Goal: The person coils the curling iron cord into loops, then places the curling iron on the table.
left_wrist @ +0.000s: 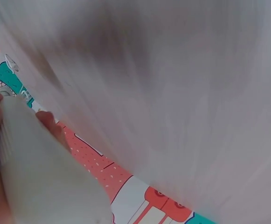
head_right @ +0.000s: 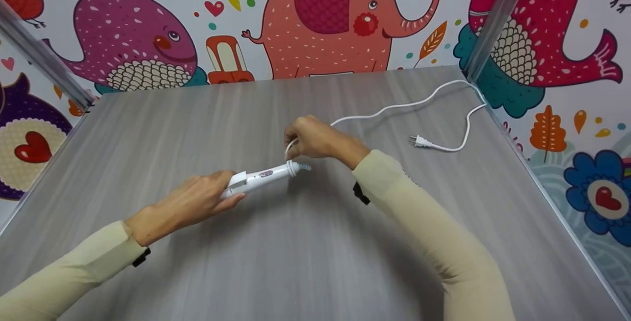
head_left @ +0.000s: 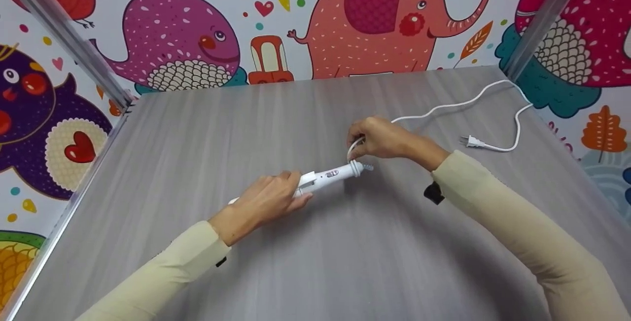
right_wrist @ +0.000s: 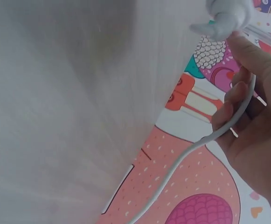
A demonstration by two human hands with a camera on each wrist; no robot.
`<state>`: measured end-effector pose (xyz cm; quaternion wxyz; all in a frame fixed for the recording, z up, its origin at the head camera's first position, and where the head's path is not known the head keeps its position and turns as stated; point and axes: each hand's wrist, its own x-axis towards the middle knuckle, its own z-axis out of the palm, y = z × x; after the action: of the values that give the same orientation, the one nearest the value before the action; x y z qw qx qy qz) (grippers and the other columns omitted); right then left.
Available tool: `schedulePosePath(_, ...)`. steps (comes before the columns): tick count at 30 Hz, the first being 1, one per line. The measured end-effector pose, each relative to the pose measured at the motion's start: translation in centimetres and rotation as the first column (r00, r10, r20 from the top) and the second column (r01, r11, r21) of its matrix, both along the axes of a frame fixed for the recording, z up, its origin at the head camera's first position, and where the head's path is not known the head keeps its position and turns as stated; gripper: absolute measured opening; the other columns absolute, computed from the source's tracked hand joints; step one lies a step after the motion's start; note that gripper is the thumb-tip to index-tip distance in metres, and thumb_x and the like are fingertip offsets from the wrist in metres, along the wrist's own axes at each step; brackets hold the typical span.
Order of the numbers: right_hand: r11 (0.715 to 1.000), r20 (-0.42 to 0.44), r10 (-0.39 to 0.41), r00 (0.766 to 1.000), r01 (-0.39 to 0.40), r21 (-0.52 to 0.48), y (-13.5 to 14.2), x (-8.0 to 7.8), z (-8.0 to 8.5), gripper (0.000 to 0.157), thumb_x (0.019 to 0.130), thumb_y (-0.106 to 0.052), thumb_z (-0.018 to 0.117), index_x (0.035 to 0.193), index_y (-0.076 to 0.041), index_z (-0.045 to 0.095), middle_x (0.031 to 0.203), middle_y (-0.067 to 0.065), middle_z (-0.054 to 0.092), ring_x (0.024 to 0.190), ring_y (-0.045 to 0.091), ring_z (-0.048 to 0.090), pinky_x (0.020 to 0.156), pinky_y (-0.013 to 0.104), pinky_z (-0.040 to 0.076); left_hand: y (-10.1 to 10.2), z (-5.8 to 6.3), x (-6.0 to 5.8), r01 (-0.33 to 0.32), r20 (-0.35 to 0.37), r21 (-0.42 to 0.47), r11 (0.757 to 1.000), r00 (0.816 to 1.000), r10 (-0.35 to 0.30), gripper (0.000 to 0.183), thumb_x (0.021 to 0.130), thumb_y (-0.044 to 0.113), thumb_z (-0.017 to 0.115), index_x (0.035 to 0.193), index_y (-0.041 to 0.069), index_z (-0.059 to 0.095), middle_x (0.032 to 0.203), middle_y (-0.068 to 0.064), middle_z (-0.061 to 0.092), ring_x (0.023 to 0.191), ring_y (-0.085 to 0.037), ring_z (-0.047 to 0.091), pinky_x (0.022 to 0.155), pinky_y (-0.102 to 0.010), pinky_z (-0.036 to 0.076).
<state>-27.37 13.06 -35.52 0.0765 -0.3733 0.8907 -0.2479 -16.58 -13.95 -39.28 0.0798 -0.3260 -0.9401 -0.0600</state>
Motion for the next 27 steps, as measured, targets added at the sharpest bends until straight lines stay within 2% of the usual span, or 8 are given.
schedulePosePath(4, 1.000, 0.018, -0.020, 1.000, 0.020, -0.007, -0.3, 0.7, 0.1, 0.014, 0.086, -0.019, 0.079, 0.093, -0.007, 0.077, 0.087, 0.005, 0.073, 0.075, 0.014, 0.060, 0.068, 0.027, 0.051, 0.2, -0.2, -0.1, -0.006, -0.030, 0.000, 1.000, 1.000, 0.006, 0.036, 0.097, 0.034, 0.064, 0.097, -0.001, 0.056, 0.074, -0.012, 0.062, 0.055, -0.022, 0.057, 0.047, -0.038, 0.050)
schedulePosePath(10, 0.997, 0.033, -0.059, 0.998, 0.060, -0.056, -1.0, 1.5, 0.5, 0.027, 0.098, -0.026, 0.065, 0.087, -0.004, 0.077, 0.073, 0.004, 0.062, 0.063, 0.012, 0.048, 0.055, 0.025, 0.038, 0.1, -0.4, -0.4, -0.071, -0.043, 0.038, 0.997, 0.996, 0.073, 0.037, 0.097, 0.035, 0.064, 0.097, -0.001, 0.056, 0.073, -0.014, 0.060, 0.054, -0.024, 0.058, 0.046, -0.042, 0.050)
schedulePosePath(13, 0.994, 0.059, -0.084, 0.995, 0.087, -0.061, -0.8, 1.9, 0.6, 0.024, 0.099, -0.022, 0.063, 0.092, -0.005, 0.078, 0.070, 0.001, 0.061, 0.059, 0.010, 0.045, 0.053, 0.023, 0.035, 0.0, -0.4, -0.5, -0.103, -0.066, 0.056, 0.993, 0.992, 0.106, 0.038, 0.097, 0.036, 0.065, 0.094, -0.001, 0.055, 0.072, -0.014, 0.060, 0.053, -0.025, 0.058, 0.046, -0.043, 0.050)
schedulePosePath(17, 0.989, 0.135, -0.129, 0.982, 0.137, -0.054, -0.1, 2.1, 0.8, 0.021, 0.098, -0.018, 0.061, 0.096, -0.004, 0.077, 0.070, 0.003, 0.064, 0.056, 0.009, 0.050, 0.051, 0.022, 0.037, 0.0, -0.4, -0.5, -0.146, -0.111, 0.065, 0.987, 0.982, 0.153, 0.039, 0.095, 0.036, 0.067, 0.090, -0.001, 0.054, 0.070, -0.014, 0.059, 0.050, -0.024, 0.056, 0.045, -0.043, 0.049)
schedulePosePath(22, 0.990, 0.203, -0.131, 0.970, 0.140, -0.027, 0.5, 2.2, 0.8, 0.025, 0.100, -0.024, 0.060, 0.097, -0.007, 0.078, 0.077, 0.008, 0.073, 0.065, 0.013, 0.060, 0.058, 0.025, 0.042, 0.2, -0.5, -0.5, -0.196, -0.131, 0.100, 0.976, 0.969, 0.208, 0.038, 0.095, 0.034, 0.067, 0.089, -0.001, 0.054, 0.069, -0.014, 0.058, 0.050, -0.024, 0.056, 0.044, -0.041, 0.050)
schedulePosePath(25, 0.995, 0.269, -0.078, 0.960, 0.092, -0.039, 0.9, 2.0, 0.4, 0.027, 0.101, -0.028, 0.058, 0.096, -0.010, 0.078, 0.077, 0.007, 0.075, 0.075, 0.015, 0.059, 0.069, 0.030, 0.042, 0.2, -0.4, -0.4, -0.230, -0.115, 0.146, 0.962, 0.962, 0.247, 0.037, 0.095, 0.033, 0.067, 0.089, -0.001, 0.055, 0.068, -0.014, 0.058, 0.050, -0.024, 0.056, 0.043, -0.040, 0.049)
schedulePosePath(27, 0.997, 0.332, -0.029, 0.943, 0.049, -0.053, 1.4, 1.7, 0.0, 0.029, 0.102, -0.031, 0.057, 0.100, -0.010, 0.078, 0.078, 0.008, 0.075, 0.080, 0.014, 0.061, 0.078, 0.033, 0.043, 0.1, -0.3, -0.3, -0.250, -0.100, 0.177, 0.952, 0.958, 0.270, 0.037, 0.096, 0.032, 0.067, 0.089, -0.002, 0.055, 0.068, -0.014, 0.057, 0.049, -0.024, 0.056, 0.042, -0.039, 0.048)
